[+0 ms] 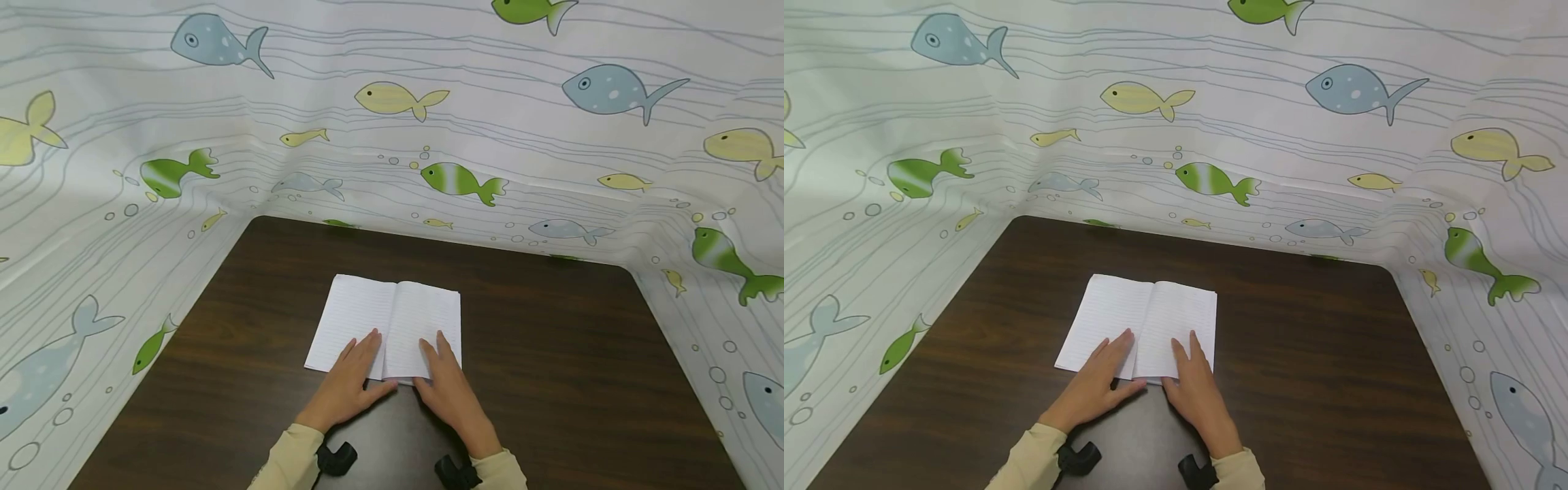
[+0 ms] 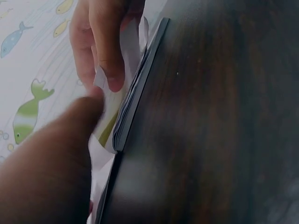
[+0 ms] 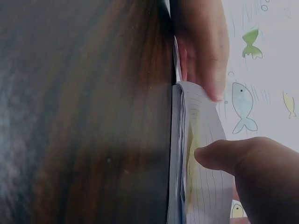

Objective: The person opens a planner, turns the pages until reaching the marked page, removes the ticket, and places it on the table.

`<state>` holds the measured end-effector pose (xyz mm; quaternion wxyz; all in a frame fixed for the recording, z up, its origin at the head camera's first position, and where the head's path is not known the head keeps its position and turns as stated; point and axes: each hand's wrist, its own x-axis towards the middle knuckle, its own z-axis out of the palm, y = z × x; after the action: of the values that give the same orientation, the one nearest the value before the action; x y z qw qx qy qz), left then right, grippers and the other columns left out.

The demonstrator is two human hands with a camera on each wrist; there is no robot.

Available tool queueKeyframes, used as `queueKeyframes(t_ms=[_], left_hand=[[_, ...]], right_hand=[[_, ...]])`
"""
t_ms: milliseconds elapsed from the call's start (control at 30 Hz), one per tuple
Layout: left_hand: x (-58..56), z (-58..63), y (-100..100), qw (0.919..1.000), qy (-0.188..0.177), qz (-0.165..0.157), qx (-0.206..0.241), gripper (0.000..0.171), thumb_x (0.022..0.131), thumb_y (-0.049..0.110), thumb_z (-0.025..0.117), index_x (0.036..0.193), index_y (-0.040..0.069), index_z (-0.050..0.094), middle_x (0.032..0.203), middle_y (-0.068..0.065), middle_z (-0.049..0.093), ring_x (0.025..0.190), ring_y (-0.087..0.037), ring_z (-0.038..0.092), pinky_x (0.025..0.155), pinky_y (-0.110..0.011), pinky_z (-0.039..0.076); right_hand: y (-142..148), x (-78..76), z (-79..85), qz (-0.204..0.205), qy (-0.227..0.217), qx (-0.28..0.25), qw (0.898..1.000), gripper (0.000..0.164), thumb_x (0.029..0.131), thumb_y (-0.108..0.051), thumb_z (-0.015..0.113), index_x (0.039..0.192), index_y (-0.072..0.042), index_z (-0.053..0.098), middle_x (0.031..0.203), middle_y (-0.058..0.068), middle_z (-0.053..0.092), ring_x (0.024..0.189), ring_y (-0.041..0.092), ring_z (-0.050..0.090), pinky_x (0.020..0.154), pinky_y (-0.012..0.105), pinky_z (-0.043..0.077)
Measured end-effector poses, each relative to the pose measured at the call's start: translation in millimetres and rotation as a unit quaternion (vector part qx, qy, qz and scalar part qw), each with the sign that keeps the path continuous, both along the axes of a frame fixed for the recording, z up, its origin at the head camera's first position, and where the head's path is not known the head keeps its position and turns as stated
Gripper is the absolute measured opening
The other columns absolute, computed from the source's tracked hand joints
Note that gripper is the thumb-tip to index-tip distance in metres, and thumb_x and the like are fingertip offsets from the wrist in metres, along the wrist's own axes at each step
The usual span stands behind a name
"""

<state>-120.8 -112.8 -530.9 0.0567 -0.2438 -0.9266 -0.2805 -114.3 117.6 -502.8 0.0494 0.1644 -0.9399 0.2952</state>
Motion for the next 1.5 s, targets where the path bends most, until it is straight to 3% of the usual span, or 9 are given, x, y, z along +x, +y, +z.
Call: queueKeyframes(t_ms=[200,433,533,733,933,1100,1233,1367,1500], left_hand=[[-0.3,-0.5,0.2,0.9998,0.013,0.001,0.013,0.092,0.096,0.052,0.070,0.158,-0.006,0.034,0.164,-0.022,0.034,0.152,-0.029,0.035,0.125,-0.048,0.025],[-2.8,-2.2,1.4,0.9976,0.050,0.016,0.046,0.099,0.089,0.045,0.082,0.160,-0.002,0.032,0.166,-0.021,0.030,0.145,-0.038,0.042,0.118,-0.055,0.036],[-4.4,-3.2,1.9,0.9950,0.080,0.019,0.057,0.104,0.085,0.042,0.086,0.161,-0.001,0.030,0.165,-0.024,0.030,0.143,-0.040,0.044,0.115,-0.058,0.037],[-4.5,-4.0,2.8,0.9880,0.130,0.022,0.080,0.110,0.081,0.033,0.089,0.162,-0.001,0.024,0.167,-0.027,0.021,0.148,-0.042,0.034,0.118,-0.059,0.030],[-3.3,-0.1,2.5,0.9798,0.168,0.021,0.107,0.110,0.076,0.016,0.082,0.163,-0.004,0.018,0.170,-0.025,0.009,0.156,-0.040,0.017,0.128,-0.040,0.002],[-4.1,3.0,3.0,0.9628,0.243,0.021,0.117,0.099,0.072,0.005,0.075,0.159,-0.008,0.029,0.165,-0.035,0.016,0.155,-0.044,0.016,0.128,-0.047,0.003],[-4.5,5.0,3.8,0.9522,0.284,0.044,0.102,0.093,0.069,-0.006,0.072,0.156,-0.006,0.038,0.163,-0.036,0.021,0.155,-0.046,0.017,0.128,-0.053,0.004],[-4.7,6.7,3.9,0.9565,0.277,0.064,0.066,0.092,0.069,-0.013,0.068,0.156,0.005,0.045,0.167,-0.028,0.023,0.156,-0.041,0.019,0.127,-0.057,0.003],[-3.9,5.1,3.8,0.9751,0.215,0.048,0.028,0.074,0.083,-0.006,0.069,0.153,0.008,0.051,0.165,-0.021,0.033,0.153,-0.037,0.030,0.125,-0.060,0.016]], right_hand=[[3.1,-1.3,1.6,-0.034,0.065,0.004,0.997,0.065,0.082,-0.003,0.083,0.140,0.009,0.056,0.146,0.043,0.042,0.131,0.060,0.048,0.101,0.070,0.046],[1.1,-6.2,8.8,-0.079,0.124,-0.075,0.986,0.089,0.082,-0.006,0.087,0.153,0.011,0.036,0.154,0.039,0.033,0.141,0.058,0.036,0.104,0.071,0.043],[-0.4,-6.0,9.4,-0.097,0.101,-0.118,0.983,0.097,0.085,-0.012,0.086,0.158,0.009,0.026,0.160,0.034,0.028,0.147,0.052,0.030,0.107,0.068,0.042],[-1.1,-2.5,-1.9,-0.097,-0.001,-0.173,0.980,0.103,0.089,-0.019,0.082,0.162,0.005,0.013,0.163,0.028,0.024,0.149,0.044,0.031,0.113,0.062,0.039],[1.1,0.7,-12.0,-0.093,-0.020,-0.127,0.987,0.097,0.090,-0.010,0.080,0.157,0.016,0.015,0.158,0.037,0.025,0.146,0.049,0.034,0.112,0.061,0.040],[1.3,-0.7,-9.8,-0.108,-0.054,-0.101,0.988,0.096,0.091,-0.011,0.078,0.158,0.015,0.015,0.161,0.038,0.021,0.148,0.049,0.031,0.116,0.060,0.036],[0.5,-0.4,-7.9,-0.113,-0.064,-0.089,0.988,0.095,0.091,-0.011,0.078,0.158,0.015,0.016,0.161,0.038,0.020,0.149,0.050,0.029,0.116,0.061,0.035],[0.0,0.2,-7.4,-0.112,-0.060,-0.078,0.989,0.093,0.092,-0.012,0.078,0.158,0.015,0.018,0.161,0.039,0.020,0.149,0.051,0.027,0.116,0.062,0.035],[-0.3,1.2,-6.7,-0.110,-0.061,-0.071,0.990,0.090,0.092,-0.014,0.077,0.157,0.014,0.021,0.160,0.040,0.021,0.149,0.053,0.028,0.115,0.064,0.035]])
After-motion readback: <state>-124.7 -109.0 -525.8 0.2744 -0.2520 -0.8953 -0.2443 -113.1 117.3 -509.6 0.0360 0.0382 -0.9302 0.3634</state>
